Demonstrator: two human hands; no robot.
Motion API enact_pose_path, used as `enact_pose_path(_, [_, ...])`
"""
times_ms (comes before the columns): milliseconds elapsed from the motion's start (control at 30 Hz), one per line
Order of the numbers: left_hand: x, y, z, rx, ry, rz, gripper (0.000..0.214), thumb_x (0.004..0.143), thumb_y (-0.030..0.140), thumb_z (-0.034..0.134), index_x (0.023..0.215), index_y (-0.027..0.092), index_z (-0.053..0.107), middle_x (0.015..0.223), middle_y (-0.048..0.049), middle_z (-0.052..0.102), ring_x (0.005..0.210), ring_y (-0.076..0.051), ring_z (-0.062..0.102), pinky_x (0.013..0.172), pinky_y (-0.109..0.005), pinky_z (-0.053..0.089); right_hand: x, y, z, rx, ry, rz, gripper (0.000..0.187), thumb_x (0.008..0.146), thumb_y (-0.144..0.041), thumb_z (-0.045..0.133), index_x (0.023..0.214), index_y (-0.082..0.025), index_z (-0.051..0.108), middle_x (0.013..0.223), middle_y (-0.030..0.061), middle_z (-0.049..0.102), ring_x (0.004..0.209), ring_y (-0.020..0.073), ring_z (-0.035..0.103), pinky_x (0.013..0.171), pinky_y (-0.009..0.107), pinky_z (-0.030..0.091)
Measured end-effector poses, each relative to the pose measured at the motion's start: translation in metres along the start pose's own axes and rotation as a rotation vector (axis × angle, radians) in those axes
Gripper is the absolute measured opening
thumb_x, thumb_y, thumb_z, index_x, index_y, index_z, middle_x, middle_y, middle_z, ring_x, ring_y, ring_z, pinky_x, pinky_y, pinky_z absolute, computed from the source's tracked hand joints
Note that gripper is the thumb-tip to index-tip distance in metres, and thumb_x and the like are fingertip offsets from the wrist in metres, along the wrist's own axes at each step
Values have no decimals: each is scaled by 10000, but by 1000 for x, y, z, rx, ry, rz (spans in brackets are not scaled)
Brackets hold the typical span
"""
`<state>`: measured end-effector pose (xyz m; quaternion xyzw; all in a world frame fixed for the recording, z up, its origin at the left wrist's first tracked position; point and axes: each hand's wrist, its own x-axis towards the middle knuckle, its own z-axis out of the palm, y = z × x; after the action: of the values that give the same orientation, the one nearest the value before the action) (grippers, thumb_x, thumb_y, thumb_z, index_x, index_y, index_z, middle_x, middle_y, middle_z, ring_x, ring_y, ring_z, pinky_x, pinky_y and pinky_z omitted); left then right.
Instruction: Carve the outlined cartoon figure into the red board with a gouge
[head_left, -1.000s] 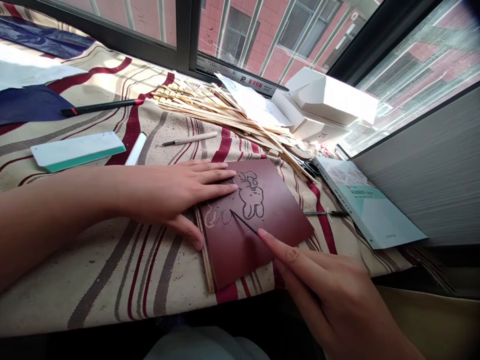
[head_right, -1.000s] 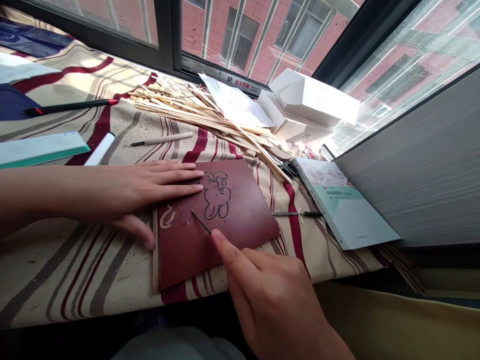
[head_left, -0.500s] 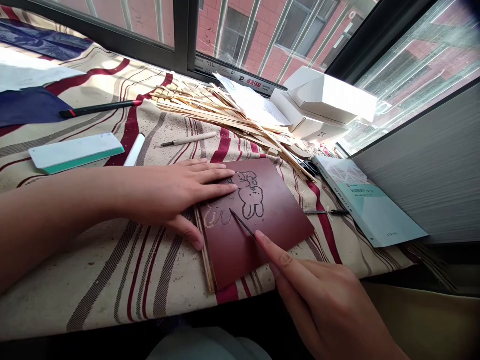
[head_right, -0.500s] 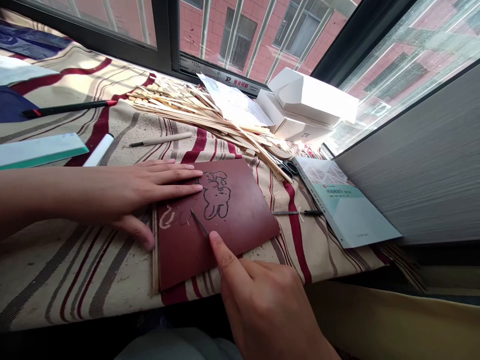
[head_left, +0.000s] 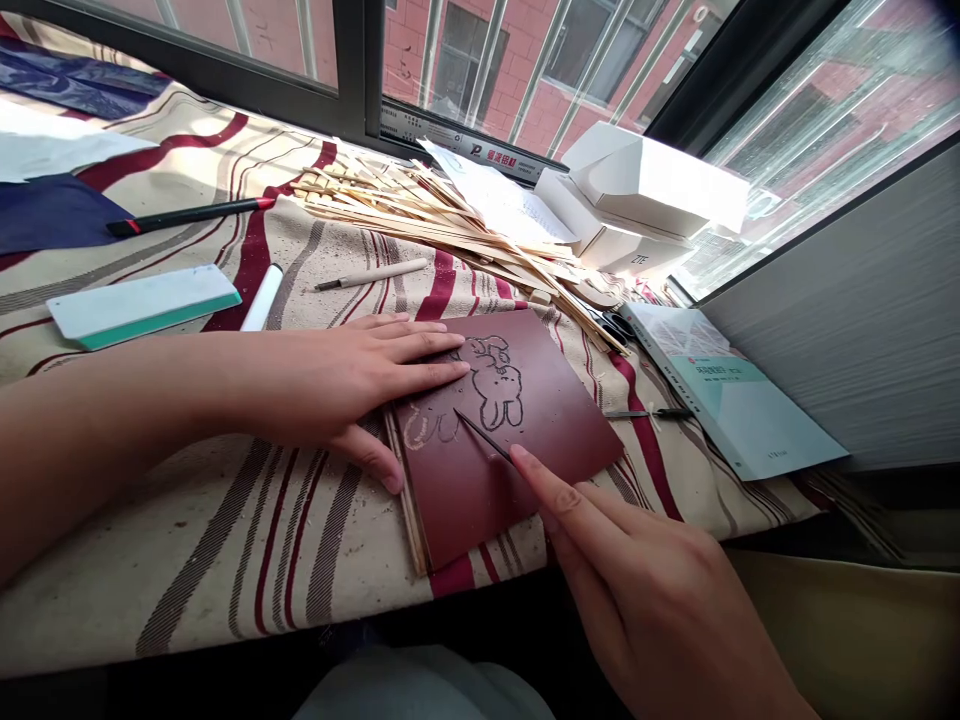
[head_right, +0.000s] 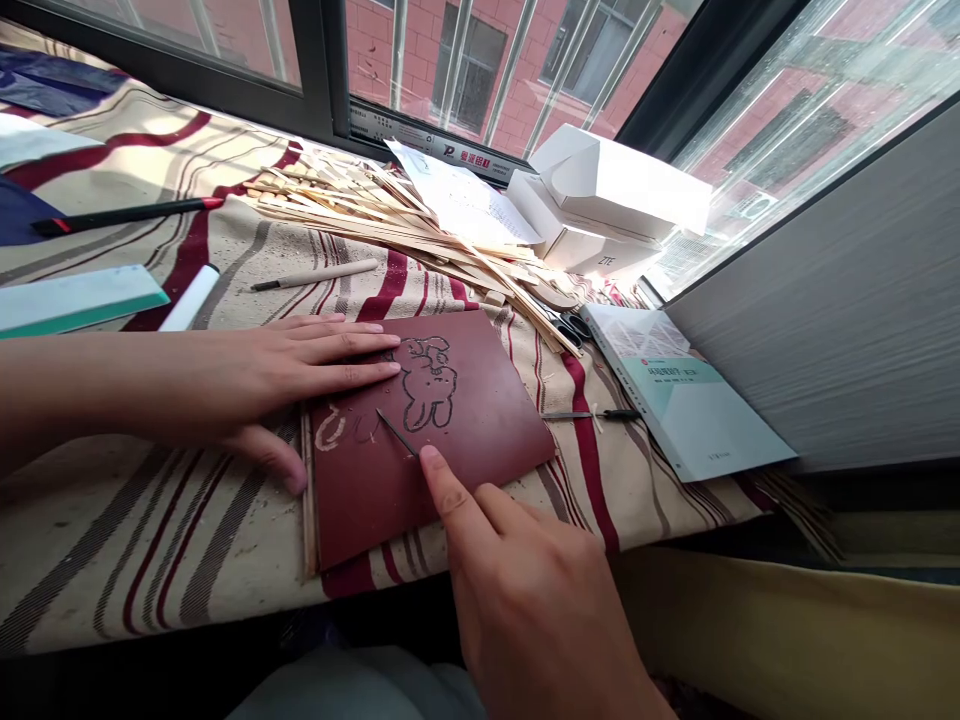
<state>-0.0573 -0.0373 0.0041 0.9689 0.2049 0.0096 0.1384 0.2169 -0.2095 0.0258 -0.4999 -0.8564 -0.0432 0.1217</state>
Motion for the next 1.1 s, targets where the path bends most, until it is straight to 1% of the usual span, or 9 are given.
enact_pose_path(100, [1, 3, -4, 13, -25, -9, 1121, 832, 861, 654, 1721, 266, 319, 1810, -151, 202, 1669, -409, 208, 1359, -531, 166, -2, 1, 2, 21, 21, 10, 477, 1011, -108, 462, 1430, -85, 691, 725, 32, 740, 518, 152, 666, 506, 261, 569])
enact_pose_path(200, [1, 4, -4, 25, -37, -15, 1128, 840, 871, 631, 1730, 269, 288, 1814, -147, 189, 1674, -397, 198, 1360, -524, 161, -4, 0, 6, -31, 94, -4, 433, 1026, -120, 484, 1390, -78, 716, 663, 8, 692, 536, 157, 669, 513, 273, 539])
enact_pose_path(267, [2, 4, -4, 25, -28, -19, 1132, 834, 880, 627, 1729, 274, 291, 1815, -139, 194, 1675, -391, 198, 1362, -513, 159, -6, -1, 8, -86, 131, -37, 410, 1036, -126, 497, 1373, -72, 725, 629, -9, 650, 513, 150, 637, 502, 284, 497])
enact_pose_path(400, [2, 4, -4, 18, -32, -31, 1139, 819, 881, 646, 1725, 281, 305, 1816, -128, 193, 1675, -394, 196, 1362, -513, 162, -5, -6, 11, -172, 153, -97, 413, 1039, -120, 493, 1383, -71, 717, 609, -30, 591, 475, 139, 563, 484, 316, 404])
enact_pose_path(500, [1, 2, -2, 5, -21, -26, 1125, 818, 878, 650, 1720, 295, 318, 1814, -117, 209, 1671, -395, 207, 1360, -508, 171, -5, -7, 10, -226, 132, -119, 444, 1027, -110, 500, 1432, -73, 680, 630, -34, 572, 497, 136, 538, 513, 322, 386])
enact_pose_path(667, [1, -4, 6, 19, 30, 0, 1144, 808, 933, 582, 1728, 321, 286, 1819, -107, 199, 1668, -400, 217, 1359, -530, 155, -11, -7, 9, -250, 81, -133, 495, 1022, -126, 531, 1508, -70, 601, 673, -42, 556, 549, 128, 538, 550, 317, 385])
enact_pose_path(833, [0, -5, 9, 29, 32, 4, 1143, 804, 930, 592, 1724, 317, 300, 1817, -103, 211, 1662, -396, 235, 1359, -514, 169, -11, -7, 10, -240, 98, -132, 470, 1023, -124, 517, 1476, -64, 626, 661, -45, 556, 540, 122, 533, 550, 313, 385])
enact_pose_path(933, [0, -4, 8, 26, 42, 11, 1146, 801, 928, 601, 1726, 327, 290, 1818, -98, 211, 1663, -398, 233, 1359, -519, 164, -10, -8, 11, -232, 107, -121, 472, 1013, -117, 528, 1470, -68, 633, 664, -44, 569, 537, 121, 537, 545, 312, 382])
enact_pose_path(1100, [2, 3, -2, 18, -28, -20, 1072, 827, 895, 615, 1707, 347, 342, 1818, -109, 204, 1668, -409, 212, 1354, -553, 178, -12, -9, 11, -231, 98, -110, 496, 1012, -130, 537, 1498, -77, 617, 671, -42, 568, 538, 122, 542, 545, 312, 381])
